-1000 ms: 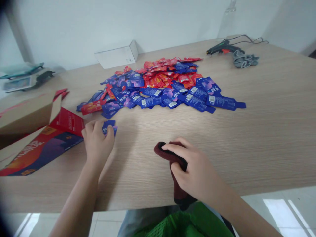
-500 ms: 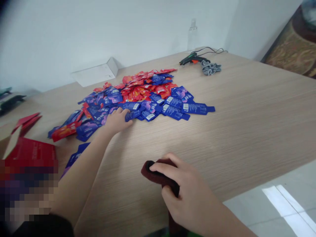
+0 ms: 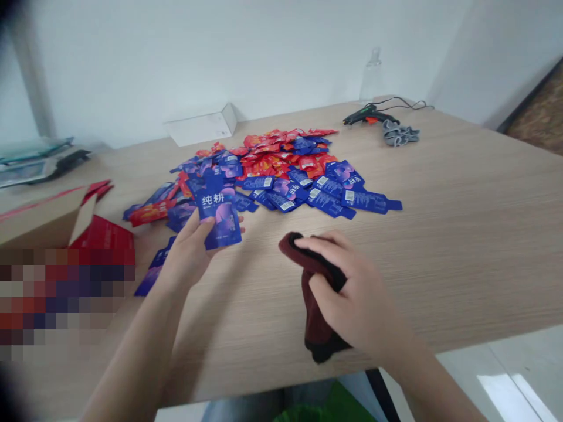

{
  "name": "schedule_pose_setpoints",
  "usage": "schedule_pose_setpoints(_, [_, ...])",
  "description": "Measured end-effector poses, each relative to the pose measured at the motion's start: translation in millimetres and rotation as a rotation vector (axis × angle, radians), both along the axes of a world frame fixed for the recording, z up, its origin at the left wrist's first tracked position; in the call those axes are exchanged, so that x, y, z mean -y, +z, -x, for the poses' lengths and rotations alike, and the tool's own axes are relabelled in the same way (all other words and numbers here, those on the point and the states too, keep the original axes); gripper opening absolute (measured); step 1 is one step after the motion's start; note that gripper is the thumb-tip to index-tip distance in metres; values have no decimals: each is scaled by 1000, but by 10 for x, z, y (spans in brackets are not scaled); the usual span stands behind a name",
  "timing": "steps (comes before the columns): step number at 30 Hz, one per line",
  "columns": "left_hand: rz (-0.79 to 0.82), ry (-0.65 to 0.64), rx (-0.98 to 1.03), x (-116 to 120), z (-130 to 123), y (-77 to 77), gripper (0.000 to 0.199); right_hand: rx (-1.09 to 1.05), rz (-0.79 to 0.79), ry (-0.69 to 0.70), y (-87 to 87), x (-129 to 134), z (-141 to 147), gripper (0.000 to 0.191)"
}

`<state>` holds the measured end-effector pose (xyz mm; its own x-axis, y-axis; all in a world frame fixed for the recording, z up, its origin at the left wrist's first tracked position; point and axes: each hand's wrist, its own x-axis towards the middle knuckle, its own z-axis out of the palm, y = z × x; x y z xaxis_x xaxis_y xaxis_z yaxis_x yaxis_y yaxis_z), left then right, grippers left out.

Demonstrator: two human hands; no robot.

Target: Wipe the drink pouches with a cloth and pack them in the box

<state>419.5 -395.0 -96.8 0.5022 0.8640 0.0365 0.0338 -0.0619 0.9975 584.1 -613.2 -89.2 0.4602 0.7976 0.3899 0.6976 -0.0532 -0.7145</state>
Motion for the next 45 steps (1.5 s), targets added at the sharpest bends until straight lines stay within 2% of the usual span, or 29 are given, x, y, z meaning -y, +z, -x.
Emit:
schedule_pose_setpoints(2, [245,-47,112,346,161,-9,42,71,-62,-14,141,-137,20,45])
schedule_pose_setpoints(5, [449,-112,225,773,312,-44,50,180,-132,26,297,-321,126,45])
schedule_pose_setpoints(7, [516,-142,276,957,363,-82,56,244,-177,58,346,-399,248,44])
schedule_pose_setpoints(10, [513,-140,321,1093,394,-160,55,330,-208,141,348,-470,486,44])
schedule_pose_setpoints(13, [493,-146,360,1131,422,-234,53,437,-64,247,275,-549,676,48])
schedule_pose_setpoints(15, [524,-139,370,1132,457,-266,52,472,86,220,193,-605,701,49])
schedule_pose_setpoints(17, [587,-117,369,1124,501,-284,51,442,173,148,109,-635,638,48])
schedule_pose_setpoints(19, [661,-81,371,1105,538,-292,51,379,152,89,57,-624,541,46])
schedule_pose_setpoints(21, [722,-45,381,1078,548,-290,49,345,44,84,50,-588,486,45])
schedule_pose_setpoints(24, [760,-1,432,1033,501,-259,40,359,-62,199,53,-569,573,44])
schedule_pose_setpoints(27, [830,36,498,990,439,-211,38,437,0,330,-58,-632,794,48])
schedule_pose_setpoints(30, [959,99,487,941,452,-173,41,529,50,333,-247,-674,960,52])
schedule_pose_setpoints(34, [1104,4,491,859,564,-126,54,538,62,421,-362,-541,983,47])
schedule_pose_setpoints(36, [1064,-33,539,827,610,-96,59,505,91,501,-338,-427,958,43])
schedule_pose_setpoints(39, [958,-42,567,813,635,-79,52,416,138,589,-218,-321,902,40])
schedule_pose_setpoints(42, [937,-16,504,847,619,-113,41,301,63,513,-15,-388,828,40])
schedule_pose_setpoints(45, [934,32,507,892,592,-142,34,282,-3,395,131,-602,807,43])
